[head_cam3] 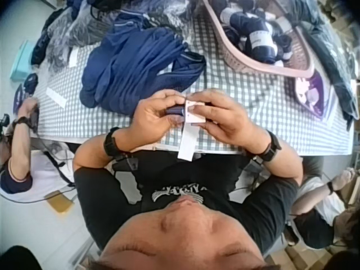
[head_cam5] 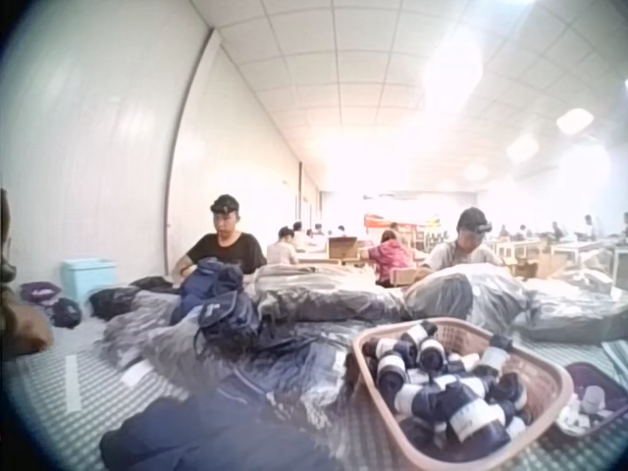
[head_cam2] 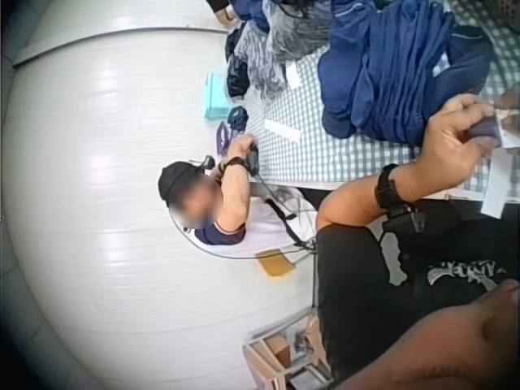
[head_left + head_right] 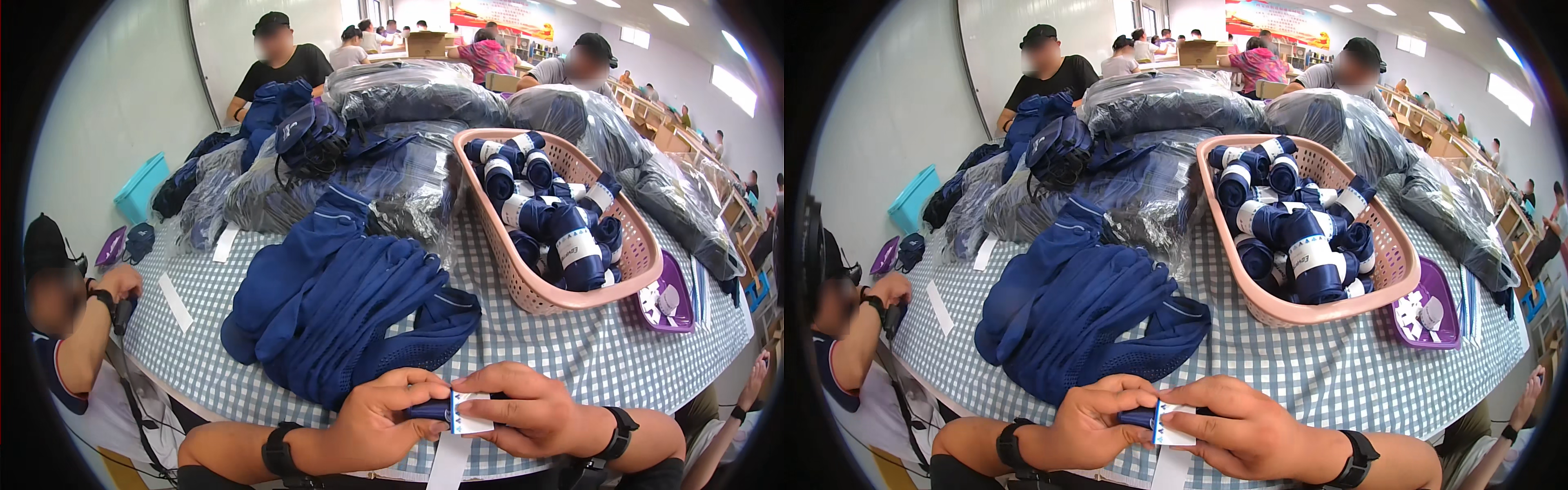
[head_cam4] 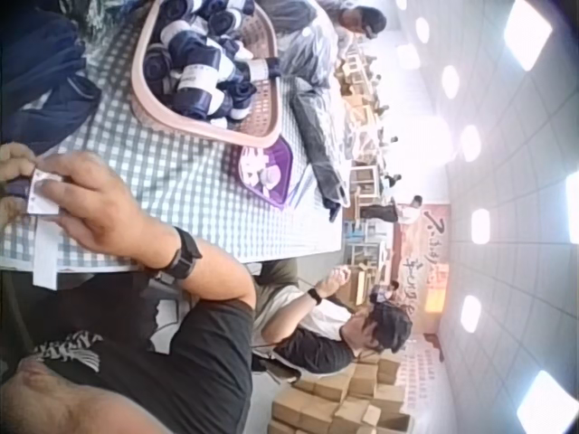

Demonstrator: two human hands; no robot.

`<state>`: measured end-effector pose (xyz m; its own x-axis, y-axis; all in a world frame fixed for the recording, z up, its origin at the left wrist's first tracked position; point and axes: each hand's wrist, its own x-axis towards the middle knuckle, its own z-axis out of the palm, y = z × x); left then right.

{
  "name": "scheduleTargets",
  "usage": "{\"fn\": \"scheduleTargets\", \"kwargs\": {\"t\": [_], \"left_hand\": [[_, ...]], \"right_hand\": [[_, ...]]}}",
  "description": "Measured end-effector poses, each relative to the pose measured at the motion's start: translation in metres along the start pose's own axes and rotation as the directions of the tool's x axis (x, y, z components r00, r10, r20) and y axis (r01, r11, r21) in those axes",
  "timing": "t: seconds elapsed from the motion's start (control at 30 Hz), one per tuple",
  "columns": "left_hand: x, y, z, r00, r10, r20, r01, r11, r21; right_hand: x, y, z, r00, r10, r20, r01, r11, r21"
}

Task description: The recorder is assembling small blue fabric shoe components, possibly insoles or linings, by rolling them and applying adhesive labels in a manufacturing environment.

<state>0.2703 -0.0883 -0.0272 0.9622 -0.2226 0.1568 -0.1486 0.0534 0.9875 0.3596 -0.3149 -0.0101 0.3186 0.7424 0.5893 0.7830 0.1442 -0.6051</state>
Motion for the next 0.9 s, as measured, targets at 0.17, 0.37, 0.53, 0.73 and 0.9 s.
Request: {"fn": "scheduleTargets", "kwargs": {"t": [0.17,0.37,0.53,0.73,0.9], "left_hand": [[0.001,-0.003,0.003,0.996,-0.041,-0.084,0.028,0.988,-0.154],[0.003,-0.002,0.002,0.993,-0.09,-0.074,0.076,0.981,-0.181],[0.003,-0.005,0.003,0.995,-0.065,-0.075,0.048,0.975,-0.219],[0.001,-0.005,0.004,0.996,0.029,-0.088,-0.037,0.996,-0.082],[0.001,-0.007,0.001,0.987,0.132,-0.097,-0.127,0.99,0.056]], "right_hand": [[0.004,-0.005,-0.001,1.0,-0.015,0.018,0.016,0.999,-0.05],[0.004,-0.002,0.0,0.999,0.04,-0.019,-0.037,0.99,0.137],[0.0,0.001,0.006,0.996,0.066,-0.063,-0.056,0.987,0.148],[0.004,-0.011,0.004,0.938,0.343,-0.053,-0.313,0.901,0.301],[0.002,-0.011,0.011,0.897,0.44,-0.033,-0.353,0.76,0.546]]}}
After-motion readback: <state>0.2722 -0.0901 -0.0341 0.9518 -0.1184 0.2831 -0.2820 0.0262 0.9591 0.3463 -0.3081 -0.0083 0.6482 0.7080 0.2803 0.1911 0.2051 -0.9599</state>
